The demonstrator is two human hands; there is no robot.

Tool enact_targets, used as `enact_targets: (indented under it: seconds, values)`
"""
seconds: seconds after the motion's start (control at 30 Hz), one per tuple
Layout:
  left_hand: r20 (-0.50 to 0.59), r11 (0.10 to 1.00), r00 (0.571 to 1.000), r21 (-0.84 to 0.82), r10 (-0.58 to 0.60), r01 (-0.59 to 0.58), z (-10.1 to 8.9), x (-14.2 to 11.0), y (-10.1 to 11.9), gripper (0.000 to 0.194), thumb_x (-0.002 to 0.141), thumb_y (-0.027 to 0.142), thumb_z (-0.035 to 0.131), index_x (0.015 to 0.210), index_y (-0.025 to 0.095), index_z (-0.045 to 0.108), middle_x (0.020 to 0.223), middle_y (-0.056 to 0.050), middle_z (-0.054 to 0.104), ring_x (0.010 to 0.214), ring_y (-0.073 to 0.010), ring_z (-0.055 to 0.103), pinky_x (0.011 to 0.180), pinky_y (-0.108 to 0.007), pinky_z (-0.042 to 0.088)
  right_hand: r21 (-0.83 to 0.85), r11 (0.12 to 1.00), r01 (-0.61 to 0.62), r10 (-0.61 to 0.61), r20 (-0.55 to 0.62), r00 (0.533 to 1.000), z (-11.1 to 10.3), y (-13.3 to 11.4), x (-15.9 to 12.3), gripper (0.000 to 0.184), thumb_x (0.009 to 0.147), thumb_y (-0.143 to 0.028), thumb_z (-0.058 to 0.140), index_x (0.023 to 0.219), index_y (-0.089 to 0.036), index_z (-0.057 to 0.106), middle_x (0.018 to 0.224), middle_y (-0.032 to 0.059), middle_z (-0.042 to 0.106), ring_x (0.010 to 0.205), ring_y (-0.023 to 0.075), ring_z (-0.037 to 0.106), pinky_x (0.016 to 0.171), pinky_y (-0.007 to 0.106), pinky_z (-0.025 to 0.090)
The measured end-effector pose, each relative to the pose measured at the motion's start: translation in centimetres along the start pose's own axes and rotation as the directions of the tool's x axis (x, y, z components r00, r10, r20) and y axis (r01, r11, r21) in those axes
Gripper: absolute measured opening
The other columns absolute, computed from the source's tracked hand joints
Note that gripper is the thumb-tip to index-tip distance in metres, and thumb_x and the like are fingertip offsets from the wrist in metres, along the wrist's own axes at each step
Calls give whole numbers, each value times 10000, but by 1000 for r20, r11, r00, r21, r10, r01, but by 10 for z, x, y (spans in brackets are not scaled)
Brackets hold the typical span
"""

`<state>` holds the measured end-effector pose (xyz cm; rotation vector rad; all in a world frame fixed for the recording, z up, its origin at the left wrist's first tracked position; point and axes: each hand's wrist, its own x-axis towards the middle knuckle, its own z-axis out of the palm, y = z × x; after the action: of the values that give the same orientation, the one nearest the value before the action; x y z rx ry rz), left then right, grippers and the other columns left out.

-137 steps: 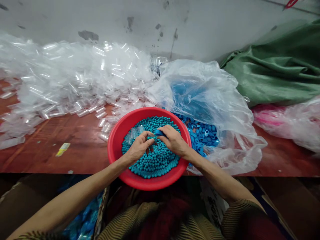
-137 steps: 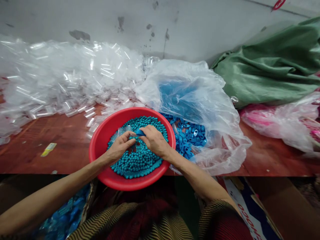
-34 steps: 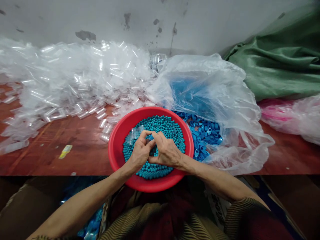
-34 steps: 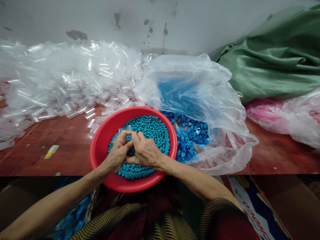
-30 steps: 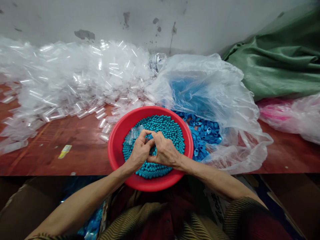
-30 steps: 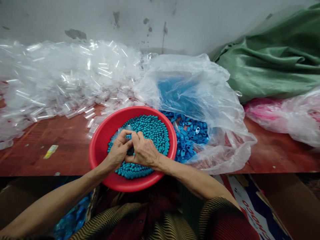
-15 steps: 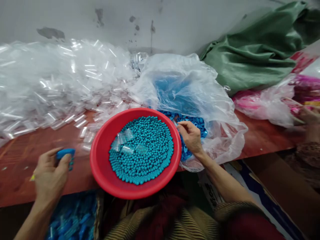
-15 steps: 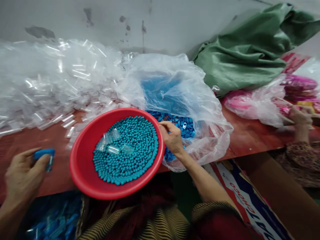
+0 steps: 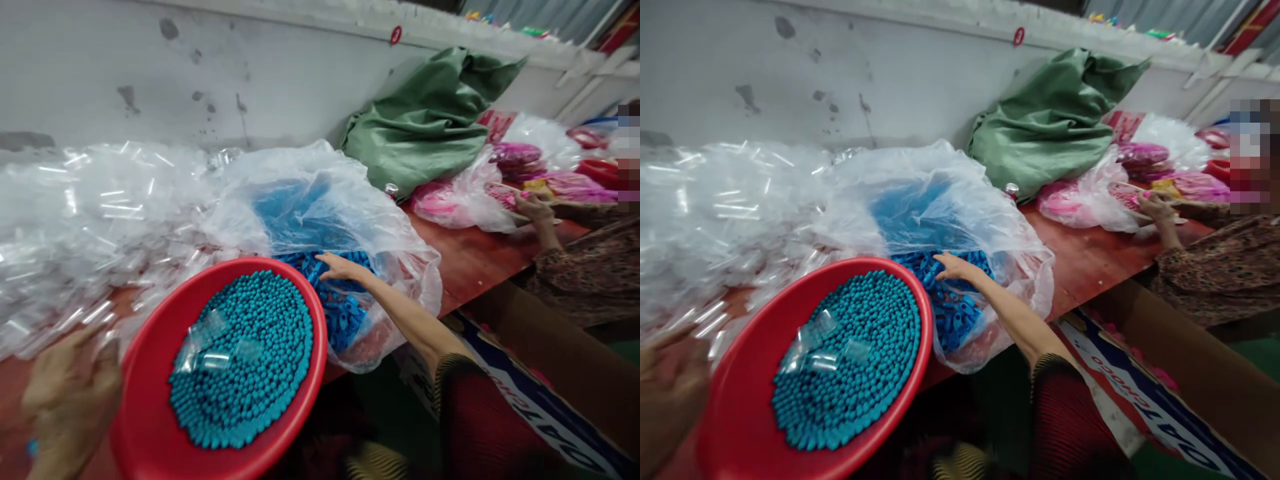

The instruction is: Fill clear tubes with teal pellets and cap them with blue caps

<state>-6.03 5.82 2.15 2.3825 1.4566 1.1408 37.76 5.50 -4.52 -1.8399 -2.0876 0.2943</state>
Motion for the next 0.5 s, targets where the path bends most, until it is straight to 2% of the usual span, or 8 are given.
enact_targets:
  seconds: [0.07, 0.13, 0.2, 0.23, 0.33, 0.4, 0.43, 0.5]
  values:
    - [-121, 983, 980, 121, 155, -141, 23, 15, 35, 586, 807, 252, 499, 1280, 572, 367, 1109, 99, 613, 1034, -291, 578, 909, -515, 453, -26, 999, 22, -23, -71, 997, -25, -11, 11, 368, 790, -189, 579, 1157, -186, 609, 1105, 87, 642, 972, 208, 609, 863, 300, 475]
    - [64, 932, 930, -9, 362, -362, 51, 25, 73, 431, 832, 196, 499, 1213, 398, 506, 1013, 25, 643, 926, -216, 620, 846, -395, 503, -82, 996, 33, -54, -267, 962, -55, -22, 22, 309, 906, -225, 416, 1142, -187, 611, 1091, 89, 640, 1015, 205, 586, 917, 309, 443]
    - [228, 843, 811, -173, 538, -510, 82, 31, 111, 262, 867, 189, 454, 1077, 275, 585, 936, -15, 660, 866, -171, 625, 795, -302, 512, -103, 995, -4, -39, -415, 909, -89, -25, 41, 382, 938, -283, 359, 1258, -150, 521, 1238, 125, 556, 1187, 233, 474, 1028, 349, 353]
    - [341, 817, 743, -234, 577, -527, 98, 34, 129, 244, 884, 195, 425, 1044, 258, 598, 940, -24, 659, 869, -160, 619, 798, -285, 506, -104, 994, -36, -18, -477, 879, -105, -23, 54, 430, 934, -288, 372, 1325, -123, 446, 1325, 148, 480, 1266, 250, 393, 1072, 381, 294]
    - [645, 855, 581, -245, 496, -457, 144, 44, 173, 286, 881, 202, 418, 1117, 232, 578, 1068, -64, 621, 966, -175, 593, 851, -297, 487, -20, 966, -257, 192, -608, 770, -141, 0, 95, 732, 825, -360, 584, 1424, -83, 265, 1493, 197, 216, 1388, 332, 146, 1110, 508, 149]
    - [784, 866, 474, -154, 400, -476, 172, 53, 192, 411, 837, 218, 489, 1247, 190, 502, 1169, -115, 575, 1073, -235, 555, 899, -359, 468, 233, 893, -385, 448, -539, 713, -148, 21, 112, 947, 721, -364, 697, 1456, -92, 166, 1521, 218, 83, 1391, 396, 68, 1085, 584, 106]
    - [840, 860, 422, -97, 341, -501, 184, 58, 198, 491, 820, 227, 511, 1304, 173, 452, 1218, -139, 546, 1134, -275, 519, 923, -402, 451, 357, 836, -417, 546, -462, 699, -146, 30, 115, 1007, 683, -347, 726, 1464, -108, 137, 1516, 228, 90, 1380, 412, 111, 1071, 602, 127]
    - [915, 839, 335, -6, 224, -545, 205, 66, 205, 615, 787, 257, 552, 1370, 167, 376, 1277, -170, 506, 1184, -343, 479, 921, -475, 437, 467, 784, -409, 592, -364, 719, -135, 45, 112, 975, 666, -319, 727, 1456, -122, 190, 1444, 248, 283, 1305, 403, 317, 1027, 590, 252]
